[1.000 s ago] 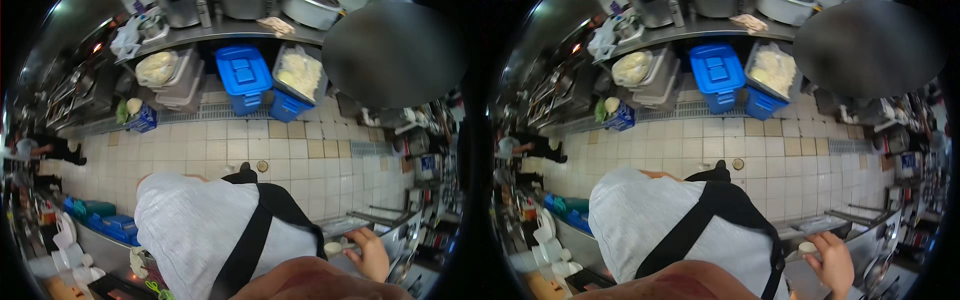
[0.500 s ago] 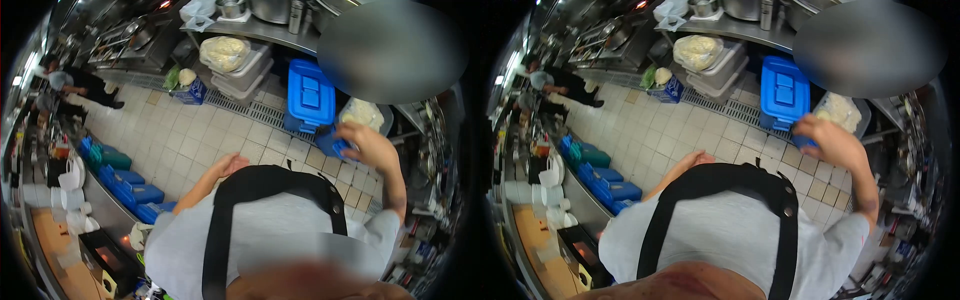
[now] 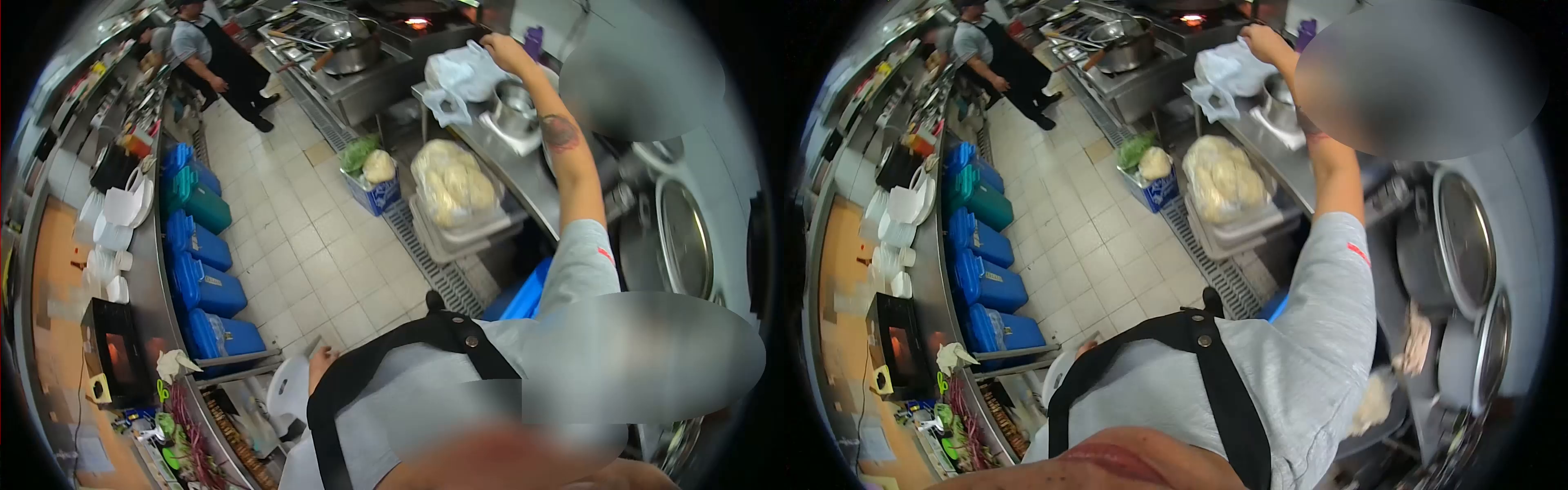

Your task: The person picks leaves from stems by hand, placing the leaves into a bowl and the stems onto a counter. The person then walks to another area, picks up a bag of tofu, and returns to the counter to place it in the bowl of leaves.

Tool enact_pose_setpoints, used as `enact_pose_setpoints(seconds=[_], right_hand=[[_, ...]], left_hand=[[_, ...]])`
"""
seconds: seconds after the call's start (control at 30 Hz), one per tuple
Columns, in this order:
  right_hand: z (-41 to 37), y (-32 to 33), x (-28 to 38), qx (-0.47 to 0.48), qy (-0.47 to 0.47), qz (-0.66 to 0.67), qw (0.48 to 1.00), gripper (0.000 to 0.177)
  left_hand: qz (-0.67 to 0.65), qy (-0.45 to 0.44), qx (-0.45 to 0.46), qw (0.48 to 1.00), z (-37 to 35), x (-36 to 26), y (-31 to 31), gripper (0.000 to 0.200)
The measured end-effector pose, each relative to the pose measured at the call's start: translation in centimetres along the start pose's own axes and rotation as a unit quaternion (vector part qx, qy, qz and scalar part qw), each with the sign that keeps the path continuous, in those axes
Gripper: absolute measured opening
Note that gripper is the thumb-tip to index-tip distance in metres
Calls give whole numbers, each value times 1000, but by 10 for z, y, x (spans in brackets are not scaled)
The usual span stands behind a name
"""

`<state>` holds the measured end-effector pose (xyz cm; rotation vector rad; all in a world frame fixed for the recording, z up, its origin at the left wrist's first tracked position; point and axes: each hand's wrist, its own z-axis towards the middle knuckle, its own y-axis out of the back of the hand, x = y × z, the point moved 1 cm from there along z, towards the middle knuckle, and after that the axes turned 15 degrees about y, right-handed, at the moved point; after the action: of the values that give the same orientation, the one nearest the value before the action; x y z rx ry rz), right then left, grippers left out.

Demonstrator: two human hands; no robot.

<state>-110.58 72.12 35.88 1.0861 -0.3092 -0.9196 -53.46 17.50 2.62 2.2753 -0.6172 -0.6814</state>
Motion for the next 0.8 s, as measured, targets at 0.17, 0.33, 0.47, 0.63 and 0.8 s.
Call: enact_pose_setpoints(seconds=[0.17, 0.33, 0.47, 0.63, 0.8], right_hand=[[29, -169, -107, -70, 31, -237, 968, 27], [9, -208, -71, 276, 12, -81, 958, 24], [-36, -222, -42, 305, 51, 53, 950, 19], [-15, -224, -84, 199, -35, 162, 966, 13], [22, -247, -136, 200, -44, 105, 973, 29]], left_hand=[[-287, 42, 38, 956, 36, -30, -58, 45], [-193, 65, 59, 977, 29, -117, -60, 46], [-166, 59, 71, 982, 33, -158, -49, 46], [-149, 73, 67, 984, 32, -171, -47, 47], [-142, 102, 56, 983, 17, -169, -54, 48]])
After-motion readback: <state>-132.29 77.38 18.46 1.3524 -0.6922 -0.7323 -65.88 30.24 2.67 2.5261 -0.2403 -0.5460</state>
